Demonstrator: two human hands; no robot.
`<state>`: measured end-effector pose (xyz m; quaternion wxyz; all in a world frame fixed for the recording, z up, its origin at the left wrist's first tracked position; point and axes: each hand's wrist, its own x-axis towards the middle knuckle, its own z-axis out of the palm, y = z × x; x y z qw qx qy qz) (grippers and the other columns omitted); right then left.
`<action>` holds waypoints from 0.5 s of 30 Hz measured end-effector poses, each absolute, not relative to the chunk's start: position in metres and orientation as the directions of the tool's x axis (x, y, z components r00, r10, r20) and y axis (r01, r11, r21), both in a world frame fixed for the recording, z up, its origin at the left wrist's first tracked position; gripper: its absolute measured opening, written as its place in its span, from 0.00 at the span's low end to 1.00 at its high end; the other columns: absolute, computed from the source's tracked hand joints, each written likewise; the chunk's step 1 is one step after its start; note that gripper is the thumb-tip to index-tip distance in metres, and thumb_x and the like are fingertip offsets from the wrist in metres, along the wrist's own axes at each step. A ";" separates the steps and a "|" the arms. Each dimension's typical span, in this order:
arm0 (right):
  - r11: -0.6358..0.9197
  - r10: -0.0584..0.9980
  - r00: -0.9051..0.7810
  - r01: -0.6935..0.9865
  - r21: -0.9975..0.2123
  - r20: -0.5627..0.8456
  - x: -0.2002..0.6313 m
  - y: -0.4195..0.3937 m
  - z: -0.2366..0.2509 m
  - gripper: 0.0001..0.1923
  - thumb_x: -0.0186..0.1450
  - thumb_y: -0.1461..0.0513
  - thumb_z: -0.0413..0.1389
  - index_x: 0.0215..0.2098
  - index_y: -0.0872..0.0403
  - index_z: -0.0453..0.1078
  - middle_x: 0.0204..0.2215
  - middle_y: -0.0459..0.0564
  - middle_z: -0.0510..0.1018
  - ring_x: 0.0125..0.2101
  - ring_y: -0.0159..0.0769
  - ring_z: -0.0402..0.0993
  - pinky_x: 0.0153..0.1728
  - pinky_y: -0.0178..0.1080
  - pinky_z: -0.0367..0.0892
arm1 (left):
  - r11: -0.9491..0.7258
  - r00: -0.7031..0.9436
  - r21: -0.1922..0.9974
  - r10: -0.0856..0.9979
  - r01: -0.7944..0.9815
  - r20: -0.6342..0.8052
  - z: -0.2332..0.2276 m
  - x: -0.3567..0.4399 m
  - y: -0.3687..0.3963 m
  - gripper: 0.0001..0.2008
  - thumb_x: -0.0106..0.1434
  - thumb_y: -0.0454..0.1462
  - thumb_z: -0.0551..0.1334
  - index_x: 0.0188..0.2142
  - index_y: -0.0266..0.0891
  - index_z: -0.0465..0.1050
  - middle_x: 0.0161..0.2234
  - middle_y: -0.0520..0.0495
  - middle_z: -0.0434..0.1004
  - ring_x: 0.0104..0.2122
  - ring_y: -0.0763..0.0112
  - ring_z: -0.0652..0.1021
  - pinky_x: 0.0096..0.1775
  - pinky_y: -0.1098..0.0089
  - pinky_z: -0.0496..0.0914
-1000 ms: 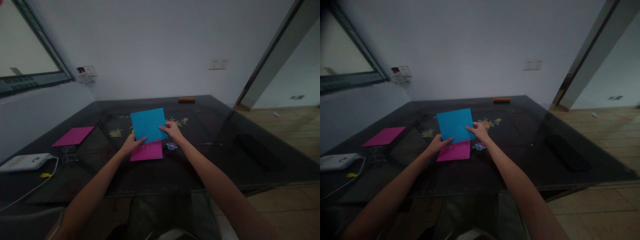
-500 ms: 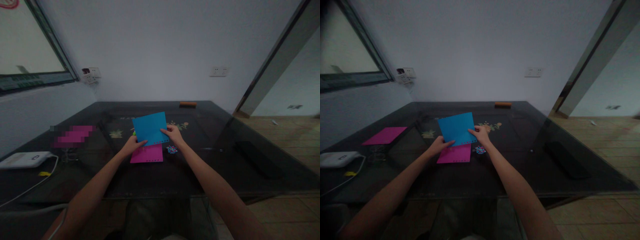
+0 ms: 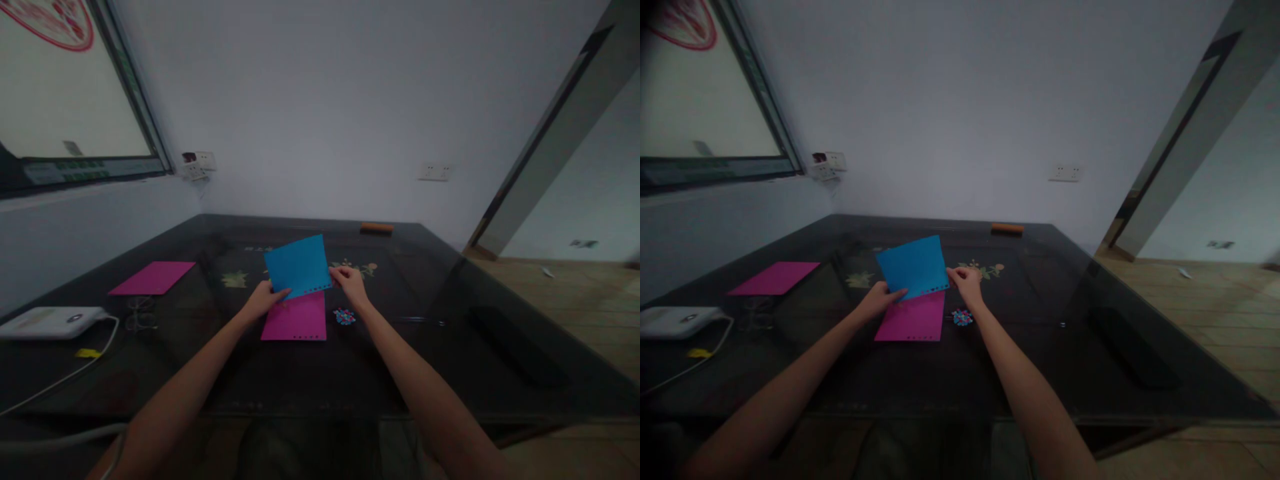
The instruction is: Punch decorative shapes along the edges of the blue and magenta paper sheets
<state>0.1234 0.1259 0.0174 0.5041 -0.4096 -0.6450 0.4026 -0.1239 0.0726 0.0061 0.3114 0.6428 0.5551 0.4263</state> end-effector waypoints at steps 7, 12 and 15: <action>0.251 0.968 -0.102 0.485 -0.838 0.230 0.123 0.153 0.002 0.17 0.60 0.53 0.50 0.30 0.57 0.73 0.25 0.50 0.78 0.27 0.36 0.74 0.27 0.34 0.66 | -0.107 -0.240 0.965 0.956 0.241 0.166 0.004 -0.132 0.079 0.18 0.45 0.49 0.66 0.27 0.35 0.75 0.26 0.44 0.78 0.26 0.64 0.74 0.29 0.68 0.66; 0.181 0.981 -0.062 0.641 -0.746 0.185 0.113 0.169 -0.002 0.13 0.59 0.57 0.54 0.34 0.58 0.75 0.32 0.55 0.80 0.33 0.39 0.75 0.33 0.35 0.65 | -0.072 -0.230 0.993 0.969 0.092 0.092 0.004 -0.129 0.076 0.23 0.43 0.50 0.67 0.31 0.33 0.75 0.29 0.42 0.79 0.27 0.63 0.76 0.28 0.68 0.66; 0.149 0.985 -0.047 0.717 -0.681 0.165 0.103 0.173 -0.001 0.14 0.60 0.55 0.55 0.35 0.56 0.76 0.35 0.56 0.80 0.39 0.41 0.75 0.37 0.36 0.63 | -0.073 -0.241 0.992 0.966 0.098 0.095 0.007 -0.126 0.074 0.22 0.42 0.50 0.67 0.29 0.33 0.75 0.28 0.41 0.79 0.27 0.63 0.76 0.29 0.68 0.66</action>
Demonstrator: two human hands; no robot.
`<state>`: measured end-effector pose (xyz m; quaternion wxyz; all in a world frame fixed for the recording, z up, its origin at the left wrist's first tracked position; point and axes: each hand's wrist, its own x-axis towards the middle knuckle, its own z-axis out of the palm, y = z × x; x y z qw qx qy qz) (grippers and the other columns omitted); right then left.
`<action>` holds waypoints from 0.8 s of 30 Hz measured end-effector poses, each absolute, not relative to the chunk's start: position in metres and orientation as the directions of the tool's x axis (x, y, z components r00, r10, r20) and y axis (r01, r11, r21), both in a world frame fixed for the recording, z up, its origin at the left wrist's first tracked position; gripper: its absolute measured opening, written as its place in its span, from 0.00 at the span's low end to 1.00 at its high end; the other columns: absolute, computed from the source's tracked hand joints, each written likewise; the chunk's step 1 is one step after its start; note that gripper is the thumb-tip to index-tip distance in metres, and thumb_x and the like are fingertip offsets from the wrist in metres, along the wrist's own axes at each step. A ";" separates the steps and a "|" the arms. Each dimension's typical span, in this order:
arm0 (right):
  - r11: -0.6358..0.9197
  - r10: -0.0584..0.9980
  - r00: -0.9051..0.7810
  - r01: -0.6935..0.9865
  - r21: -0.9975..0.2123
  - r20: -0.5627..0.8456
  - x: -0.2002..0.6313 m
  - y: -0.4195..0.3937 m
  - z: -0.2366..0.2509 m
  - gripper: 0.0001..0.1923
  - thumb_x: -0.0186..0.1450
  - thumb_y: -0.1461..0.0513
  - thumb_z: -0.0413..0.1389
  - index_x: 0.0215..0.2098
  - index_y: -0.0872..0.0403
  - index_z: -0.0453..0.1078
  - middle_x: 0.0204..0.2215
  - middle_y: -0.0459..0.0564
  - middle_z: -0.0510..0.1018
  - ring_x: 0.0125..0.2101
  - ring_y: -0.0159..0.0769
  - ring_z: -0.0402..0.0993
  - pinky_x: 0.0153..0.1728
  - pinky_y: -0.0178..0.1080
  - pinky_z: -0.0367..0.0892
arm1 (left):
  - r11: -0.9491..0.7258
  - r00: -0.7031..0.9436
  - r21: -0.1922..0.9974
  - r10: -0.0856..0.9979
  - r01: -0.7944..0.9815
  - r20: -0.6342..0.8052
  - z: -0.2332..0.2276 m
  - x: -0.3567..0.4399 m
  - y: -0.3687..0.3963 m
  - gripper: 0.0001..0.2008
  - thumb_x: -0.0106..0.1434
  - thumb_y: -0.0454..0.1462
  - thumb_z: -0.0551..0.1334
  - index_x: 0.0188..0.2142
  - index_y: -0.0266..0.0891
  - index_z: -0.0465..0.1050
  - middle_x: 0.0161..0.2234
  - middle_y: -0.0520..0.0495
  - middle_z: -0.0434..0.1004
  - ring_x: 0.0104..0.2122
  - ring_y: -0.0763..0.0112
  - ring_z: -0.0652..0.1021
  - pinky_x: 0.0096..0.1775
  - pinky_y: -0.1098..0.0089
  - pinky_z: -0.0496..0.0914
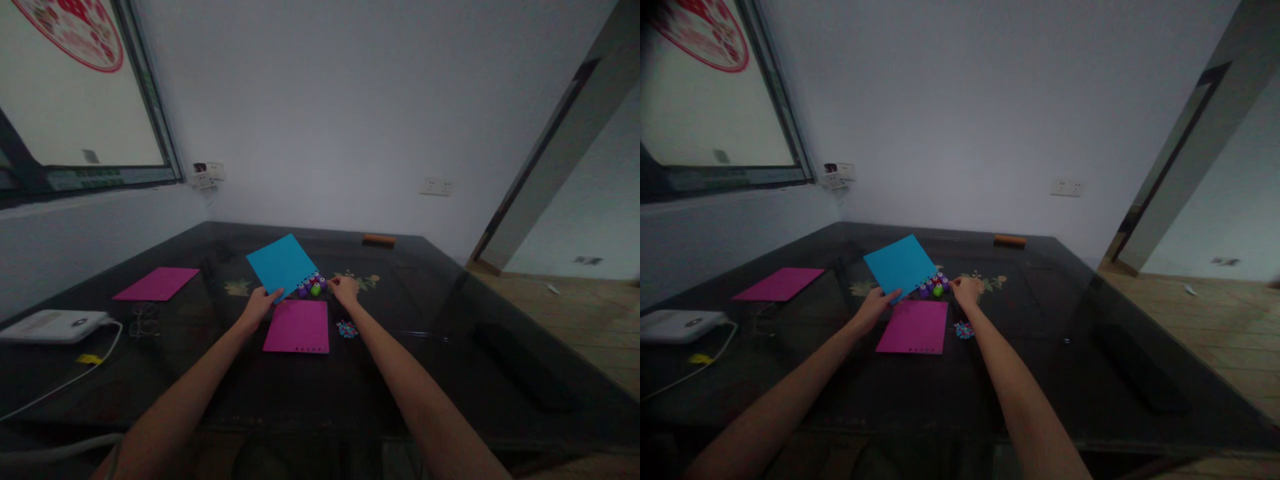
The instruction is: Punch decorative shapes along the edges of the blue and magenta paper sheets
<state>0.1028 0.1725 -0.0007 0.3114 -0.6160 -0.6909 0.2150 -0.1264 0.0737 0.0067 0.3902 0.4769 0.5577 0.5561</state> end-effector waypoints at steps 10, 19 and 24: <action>0.056 0.989 0.011 0.898 -0.436 0.151 0.078 0.170 0.010 0.23 0.58 0.45 0.54 0.37 0.52 0.77 0.36 0.60 0.79 0.39 0.47 0.75 0.38 0.40 0.63 | -0.063 -0.258 0.992 0.962 0.113 0.091 0.009 -0.123 0.072 0.22 0.41 0.50 0.68 0.28 0.34 0.75 0.29 0.41 0.80 0.28 0.61 0.76 0.29 0.67 0.67; 0.054 0.994 -0.004 0.885 -0.463 0.108 0.079 0.178 0.006 0.22 0.60 0.45 0.52 0.37 0.52 0.77 0.35 0.58 0.80 0.39 0.43 0.76 0.37 0.38 0.63 | -0.058 -0.244 0.991 0.966 0.121 0.086 -0.001 -0.128 0.077 0.25 0.42 0.50 0.68 0.32 0.32 0.76 0.32 0.41 0.80 0.29 0.63 0.77 0.31 0.67 0.68; 0.079 0.991 -0.025 0.900 -0.429 0.132 0.085 0.178 0.004 0.22 0.61 0.46 0.51 0.35 0.53 0.77 0.34 0.59 0.80 0.38 0.44 0.76 0.35 0.38 0.64 | -0.061 -0.242 0.986 0.965 0.157 0.099 0.000 -0.127 0.076 0.23 0.44 0.49 0.67 0.32 0.32 0.76 0.32 0.41 0.80 0.28 0.64 0.76 0.30 0.69 0.67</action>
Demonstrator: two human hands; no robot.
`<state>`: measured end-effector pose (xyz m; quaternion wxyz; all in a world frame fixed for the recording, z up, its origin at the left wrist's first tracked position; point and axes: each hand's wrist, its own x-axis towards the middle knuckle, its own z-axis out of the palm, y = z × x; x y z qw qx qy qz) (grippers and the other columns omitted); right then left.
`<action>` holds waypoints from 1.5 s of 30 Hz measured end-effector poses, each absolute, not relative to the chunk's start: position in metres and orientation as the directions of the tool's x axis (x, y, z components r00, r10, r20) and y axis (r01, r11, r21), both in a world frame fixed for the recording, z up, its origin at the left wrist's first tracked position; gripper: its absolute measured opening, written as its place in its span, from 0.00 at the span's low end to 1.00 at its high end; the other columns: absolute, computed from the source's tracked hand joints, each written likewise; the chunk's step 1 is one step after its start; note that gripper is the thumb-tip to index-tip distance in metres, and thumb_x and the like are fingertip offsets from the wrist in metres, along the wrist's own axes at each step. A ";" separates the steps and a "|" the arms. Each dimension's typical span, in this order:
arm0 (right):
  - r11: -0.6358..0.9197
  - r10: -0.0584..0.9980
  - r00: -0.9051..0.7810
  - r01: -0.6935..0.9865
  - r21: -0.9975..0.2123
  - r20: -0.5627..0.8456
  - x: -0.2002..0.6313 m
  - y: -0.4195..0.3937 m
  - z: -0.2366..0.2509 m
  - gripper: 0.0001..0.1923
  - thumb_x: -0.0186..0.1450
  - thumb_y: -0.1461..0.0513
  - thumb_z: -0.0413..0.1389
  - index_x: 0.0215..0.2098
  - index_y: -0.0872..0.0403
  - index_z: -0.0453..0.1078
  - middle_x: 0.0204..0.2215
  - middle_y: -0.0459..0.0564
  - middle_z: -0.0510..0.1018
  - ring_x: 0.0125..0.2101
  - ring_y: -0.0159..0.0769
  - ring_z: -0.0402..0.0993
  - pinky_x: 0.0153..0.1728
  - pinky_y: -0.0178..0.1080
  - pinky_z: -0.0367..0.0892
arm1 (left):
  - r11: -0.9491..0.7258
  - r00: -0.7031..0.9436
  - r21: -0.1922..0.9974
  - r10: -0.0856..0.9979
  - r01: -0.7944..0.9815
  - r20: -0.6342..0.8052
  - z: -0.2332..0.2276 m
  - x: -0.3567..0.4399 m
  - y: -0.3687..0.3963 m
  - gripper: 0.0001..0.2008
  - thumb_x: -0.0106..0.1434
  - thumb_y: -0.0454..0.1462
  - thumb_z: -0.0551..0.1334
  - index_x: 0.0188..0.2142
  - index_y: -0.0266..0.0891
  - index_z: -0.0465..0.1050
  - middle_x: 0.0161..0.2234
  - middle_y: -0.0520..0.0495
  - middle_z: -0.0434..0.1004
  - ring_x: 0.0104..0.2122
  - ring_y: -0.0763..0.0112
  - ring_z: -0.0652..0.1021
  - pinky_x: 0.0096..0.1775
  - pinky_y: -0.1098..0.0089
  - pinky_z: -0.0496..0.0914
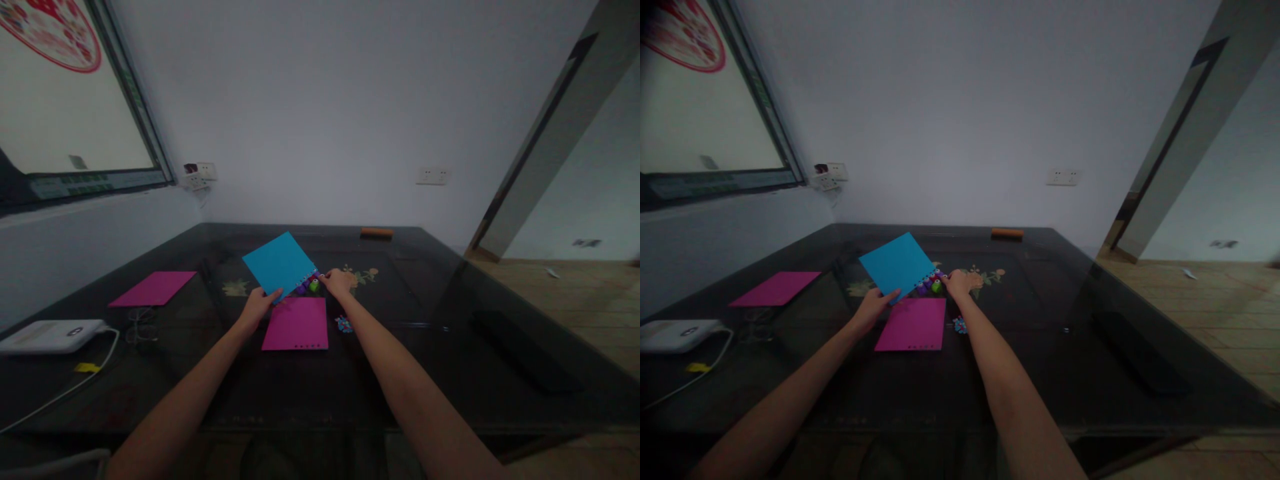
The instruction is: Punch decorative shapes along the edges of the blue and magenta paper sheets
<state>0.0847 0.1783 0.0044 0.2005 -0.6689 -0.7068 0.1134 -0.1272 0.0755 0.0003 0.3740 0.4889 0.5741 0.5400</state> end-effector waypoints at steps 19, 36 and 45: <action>0.246 0.957 -0.164 0.896 -0.370 0.238 0.119 0.155 0.010 0.11 0.59 0.56 0.58 0.34 0.56 0.75 0.36 0.57 0.77 0.41 0.40 0.72 0.41 0.37 0.62 | -0.179 -0.076 0.876 0.969 0.447 0.236 0.003 -0.105 0.072 0.17 0.51 0.48 0.62 0.27 0.34 0.75 0.28 0.42 0.80 0.30 0.60 0.77 0.33 0.66 0.69; 0.049 0.982 -0.178 -0.124 -0.991 0.071 0.181 0.080 0.024 0.20 0.44 0.58 0.67 0.34 0.57 0.72 0.27 0.46 0.75 0.23 0.30 0.71 0.25 0.33 0.67 | -0.234 -0.064 0.964 0.968 0.128 0.244 0.019 0.005 0.070 0.15 0.51 0.46 0.63 0.27 0.34 0.75 0.23 0.43 0.79 0.26 0.61 0.78 0.30 0.67 0.70; -0.123 0.960 -0.278 -0.317 -0.940 -0.032 0.174 0.070 0.012 0.28 0.40 0.64 0.69 0.40 0.55 0.70 0.32 0.48 0.77 0.27 0.31 0.74 0.33 0.36 0.70 | -0.218 -0.093 0.968 0.969 0.121 0.230 0.017 -0.003 0.065 0.11 0.50 0.42 0.64 0.28 0.35 0.74 0.26 0.44 0.80 0.26 0.62 0.78 0.31 0.68 0.70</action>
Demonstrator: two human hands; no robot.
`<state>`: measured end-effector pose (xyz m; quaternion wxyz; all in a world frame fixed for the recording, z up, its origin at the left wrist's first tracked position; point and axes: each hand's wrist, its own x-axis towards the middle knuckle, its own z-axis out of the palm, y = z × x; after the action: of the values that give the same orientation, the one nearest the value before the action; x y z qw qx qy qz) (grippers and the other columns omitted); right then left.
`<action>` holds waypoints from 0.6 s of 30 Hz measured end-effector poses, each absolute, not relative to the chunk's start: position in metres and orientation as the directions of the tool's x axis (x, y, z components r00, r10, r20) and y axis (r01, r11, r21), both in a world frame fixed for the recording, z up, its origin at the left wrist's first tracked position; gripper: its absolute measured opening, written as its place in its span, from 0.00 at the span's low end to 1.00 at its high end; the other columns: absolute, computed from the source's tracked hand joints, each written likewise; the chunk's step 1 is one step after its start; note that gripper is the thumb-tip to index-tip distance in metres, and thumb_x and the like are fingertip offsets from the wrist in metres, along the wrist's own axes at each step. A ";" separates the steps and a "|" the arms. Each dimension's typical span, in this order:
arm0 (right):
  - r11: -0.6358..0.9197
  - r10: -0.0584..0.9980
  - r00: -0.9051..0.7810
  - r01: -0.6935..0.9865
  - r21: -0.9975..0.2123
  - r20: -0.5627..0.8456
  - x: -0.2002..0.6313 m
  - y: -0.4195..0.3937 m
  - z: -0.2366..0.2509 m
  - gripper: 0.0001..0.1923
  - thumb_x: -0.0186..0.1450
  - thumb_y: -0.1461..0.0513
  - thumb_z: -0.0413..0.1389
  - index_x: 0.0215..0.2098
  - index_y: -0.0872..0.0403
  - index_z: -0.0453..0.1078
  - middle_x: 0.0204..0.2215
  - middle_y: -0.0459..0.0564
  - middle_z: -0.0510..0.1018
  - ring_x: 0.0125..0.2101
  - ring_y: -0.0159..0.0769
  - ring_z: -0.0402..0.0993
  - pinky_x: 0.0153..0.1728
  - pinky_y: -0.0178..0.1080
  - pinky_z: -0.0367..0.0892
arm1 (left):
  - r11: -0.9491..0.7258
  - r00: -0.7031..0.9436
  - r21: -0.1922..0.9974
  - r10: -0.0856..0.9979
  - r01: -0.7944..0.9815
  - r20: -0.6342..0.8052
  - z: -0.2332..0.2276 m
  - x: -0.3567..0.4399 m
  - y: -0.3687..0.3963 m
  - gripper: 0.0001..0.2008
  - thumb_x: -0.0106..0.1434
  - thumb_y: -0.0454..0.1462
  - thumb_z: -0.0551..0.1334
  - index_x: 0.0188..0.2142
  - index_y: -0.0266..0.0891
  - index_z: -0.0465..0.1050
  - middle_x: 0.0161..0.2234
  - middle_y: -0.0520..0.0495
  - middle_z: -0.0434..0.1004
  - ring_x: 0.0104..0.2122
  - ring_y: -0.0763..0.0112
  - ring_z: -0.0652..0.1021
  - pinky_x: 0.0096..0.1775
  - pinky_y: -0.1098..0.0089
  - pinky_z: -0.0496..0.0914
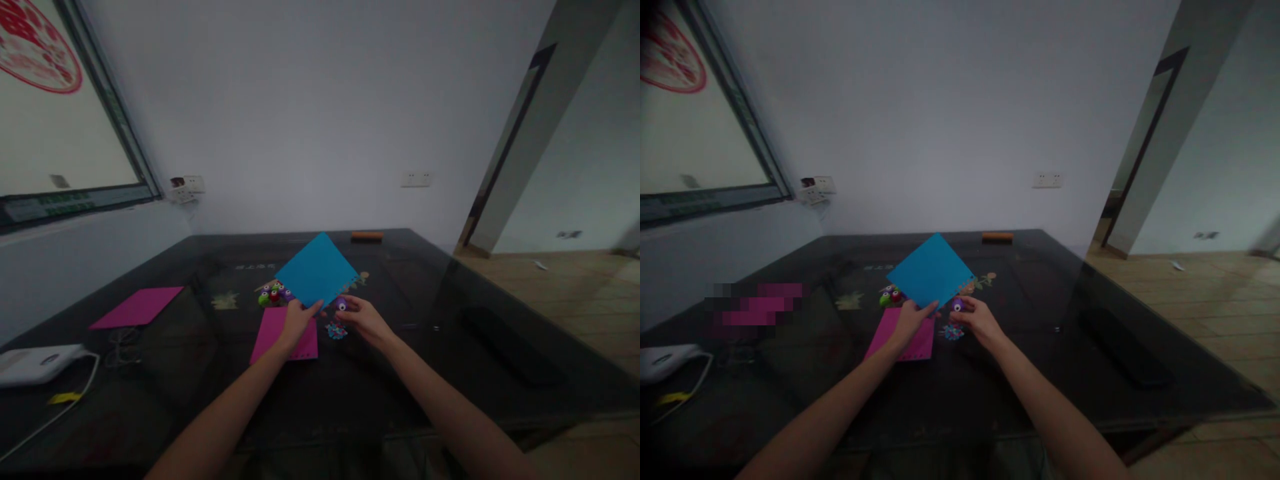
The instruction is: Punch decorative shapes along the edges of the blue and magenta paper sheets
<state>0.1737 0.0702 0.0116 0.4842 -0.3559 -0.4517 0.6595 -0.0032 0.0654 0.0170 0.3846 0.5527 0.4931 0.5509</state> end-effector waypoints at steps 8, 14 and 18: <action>-0.148 0.957 -0.285 -0.353 -0.924 -0.045 0.166 0.061 0.015 0.22 0.47 0.60 0.67 0.39 0.57 0.70 0.35 0.51 0.77 0.27 0.30 0.74 0.31 0.33 0.71 | -0.218 -0.065 0.955 0.970 0.201 0.235 0.023 0.000 0.060 0.10 0.52 0.42 0.63 0.27 0.36 0.74 0.24 0.45 0.80 0.26 0.62 0.78 0.30 0.68 0.70; -0.135 0.954 -0.298 -0.385 -0.913 -0.015 0.166 0.056 0.020 0.22 0.48 0.58 0.67 0.39 0.57 0.69 0.39 0.55 0.77 0.36 0.39 0.77 0.33 0.35 0.71 | -0.239 -0.117 0.922 0.951 0.304 0.285 0.018 -0.005 0.063 0.13 0.52 0.45 0.63 0.28 0.36 0.74 0.27 0.45 0.79 0.27 0.63 0.77 0.30 0.69 0.68; -0.126 0.954 -0.299 -0.398 -0.909 -0.002 0.165 0.056 0.021 0.22 0.48 0.58 0.67 0.38 0.57 0.69 0.39 0.54 0.77 0.37 0.40 0.77 0.33 0.35 0.71 | -0.232 -0.115 0.912 0.952 0.337 0.285 0.016 -0.004 0.063 0.14 0.52 0.45 0.63 0.26 0.34 0.73 0.25 0.46 0.78 0.25 0.66 0.75 0.29 0.70 0.67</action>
<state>0.1654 0.0561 0.0206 0.4981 -0.3202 -0.4344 0.6787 -0.0040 0.0634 0.0159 0.2994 0.5940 0.5424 0.5132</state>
